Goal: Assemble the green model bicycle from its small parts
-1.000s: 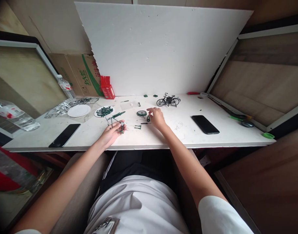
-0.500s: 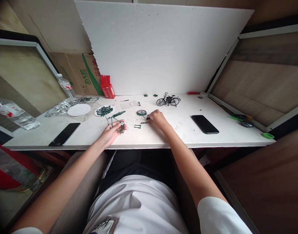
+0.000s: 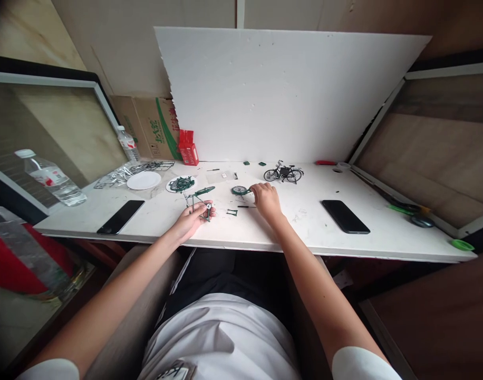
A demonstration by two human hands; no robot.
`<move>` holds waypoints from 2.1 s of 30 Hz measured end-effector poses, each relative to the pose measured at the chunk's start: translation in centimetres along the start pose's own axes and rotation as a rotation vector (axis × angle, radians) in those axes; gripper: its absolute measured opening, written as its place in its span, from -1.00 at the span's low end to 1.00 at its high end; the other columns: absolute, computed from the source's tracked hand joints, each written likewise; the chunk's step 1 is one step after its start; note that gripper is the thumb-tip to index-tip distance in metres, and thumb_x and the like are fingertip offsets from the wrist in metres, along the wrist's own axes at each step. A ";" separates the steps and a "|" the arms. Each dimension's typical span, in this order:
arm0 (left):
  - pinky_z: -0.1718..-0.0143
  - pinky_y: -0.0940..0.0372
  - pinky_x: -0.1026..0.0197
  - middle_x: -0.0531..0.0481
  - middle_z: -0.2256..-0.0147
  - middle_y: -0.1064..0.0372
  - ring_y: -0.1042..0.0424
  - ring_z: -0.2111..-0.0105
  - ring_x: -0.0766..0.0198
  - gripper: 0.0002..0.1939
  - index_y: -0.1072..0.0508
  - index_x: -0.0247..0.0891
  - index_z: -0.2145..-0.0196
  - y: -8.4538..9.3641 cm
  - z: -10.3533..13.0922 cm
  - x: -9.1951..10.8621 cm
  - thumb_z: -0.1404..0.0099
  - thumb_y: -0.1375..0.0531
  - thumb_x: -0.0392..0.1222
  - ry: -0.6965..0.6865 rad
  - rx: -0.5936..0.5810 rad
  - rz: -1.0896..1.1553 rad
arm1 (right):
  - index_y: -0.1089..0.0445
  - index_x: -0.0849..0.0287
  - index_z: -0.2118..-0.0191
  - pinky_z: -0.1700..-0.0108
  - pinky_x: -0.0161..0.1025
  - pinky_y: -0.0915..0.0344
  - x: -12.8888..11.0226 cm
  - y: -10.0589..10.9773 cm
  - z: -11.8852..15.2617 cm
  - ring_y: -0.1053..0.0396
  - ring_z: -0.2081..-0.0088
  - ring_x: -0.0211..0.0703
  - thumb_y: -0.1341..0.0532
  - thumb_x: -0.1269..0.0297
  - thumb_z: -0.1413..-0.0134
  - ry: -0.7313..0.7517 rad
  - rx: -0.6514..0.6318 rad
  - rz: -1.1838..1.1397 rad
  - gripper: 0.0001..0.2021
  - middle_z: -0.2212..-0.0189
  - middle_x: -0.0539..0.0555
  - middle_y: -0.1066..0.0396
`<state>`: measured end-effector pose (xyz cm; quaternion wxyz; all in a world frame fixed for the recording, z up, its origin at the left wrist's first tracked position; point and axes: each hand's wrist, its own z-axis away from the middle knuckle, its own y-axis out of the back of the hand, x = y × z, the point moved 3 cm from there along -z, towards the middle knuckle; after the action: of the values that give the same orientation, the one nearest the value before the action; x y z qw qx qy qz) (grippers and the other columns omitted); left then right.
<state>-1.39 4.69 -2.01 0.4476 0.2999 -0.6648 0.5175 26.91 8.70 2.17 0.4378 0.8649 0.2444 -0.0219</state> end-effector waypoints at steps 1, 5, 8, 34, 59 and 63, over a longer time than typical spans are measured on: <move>0.10 -0.32 0.14 -0.18 0.17 -0.57 -0.56 0.18 0.17 -0.55 -0.55 -0.34 -0.01 0.0 0.0 0.0 -0.24 -0.45 -0.07 -0.001 0.001 -0.001 | -0.55 0.20 0.09 0.06 0.00 -0.29 -0.4 0.1 -0.1 -0.43 0.13 0.14 0.01 0.21 -0.52 -0.016 0.058 -0.095 -0.62 0.18 0.29 -0.58; 0.13 -0.32 0.17 -0.19 0.16 -0.58 -0.56 0.16 0.16 -0.56 -0.55 -0.33 -0.01 -0.2 0.2 0.1 -0.25 -0.45 -0.06 -0.013 0.011 -0.007 | -0.50 0.12 0.04 0.08 -0.07 -0.37 -3.6 -0.1 0.0 -0.46 0.10 0.04 0.02 -0.09 -0.52 -0.038 0.100 -0.523 -0.54 0.10 0.22 -0.54; 0.11 -0.32 0.15 -0.19 0.17 -0.58 -0.56 0.17 0.16 -0.57 -0.55 -0.35 0.01 -0.3 0.2 0.1 -0.26 -0.44 -0.06 -0.035 -0.001 -0.014 | -0.53 0.10 0.05 0.05 -0.09 -0.37 -6.8 -0.5 0.7 -0.47 0.06 0.01 -0.02 -0.14 -0.49 0.026 0.002 -0.669 -0.53 0.08 0.18 -0.54; 0.04 -0.40 0.03 -0.22 0.20 -0.60 -0.60 0.16 0.03 -0.56 -0.60 -0.38 0.14 -0.9 0.4 0.0 -0.19 -0.49 0.01 -0.009 -0.113 -0.069 | -0.58 0.05 0.17 -0.06 0.03 -0.34 -11.6 -2.0 3.4 -0.46 0.13 0.04 -0.19 0.04 -0.44 0.054 0.011 -0.557 -0.72 0.31 0.10 -0.61; -0.03 -0.40 0.02 -0.24 0.09 -0.62 -0.60 0.15 0.07 -0.43 -0.64 -0.33 -0.02 -0.1 0.6 -0.6 -0.08 -0.55 -0.07 -0.058 -0.065 -0.264 | -0.59 0.08 0.19 0.19 -0.11 -0.38 -11.0 -2.6 3.8 -0.47 0.13 0.00 -0.26 -0.03 -0.37 -0.054 0.005 -0.677 -0.70 0.29 0.11 -0.62; 0.01 -0.39 0.05 -0.25 0.01 -0.59 -0.57 0.14 0.09 -0.43 -0.64 -0.33 0.00 -0.1 0.7 -0.3 -0.04 -0.57 -0.12 -0.067 -0.025 -0.332 | -0.60 0.07 0.19 0.21 -0.13 -0.39 -11.0 -2.6 3.8 -0.46 0.15 -0.03 -0.28 -0.01 -0.35 -0.044 0.028 -0.684 -0.73 0.27 0.10 -0.61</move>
<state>-1.36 3.95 -2.24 0.5083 0.4170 -0.6269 0.4180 16.73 2.60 0.70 0.3984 0.7382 0.5104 -0.1895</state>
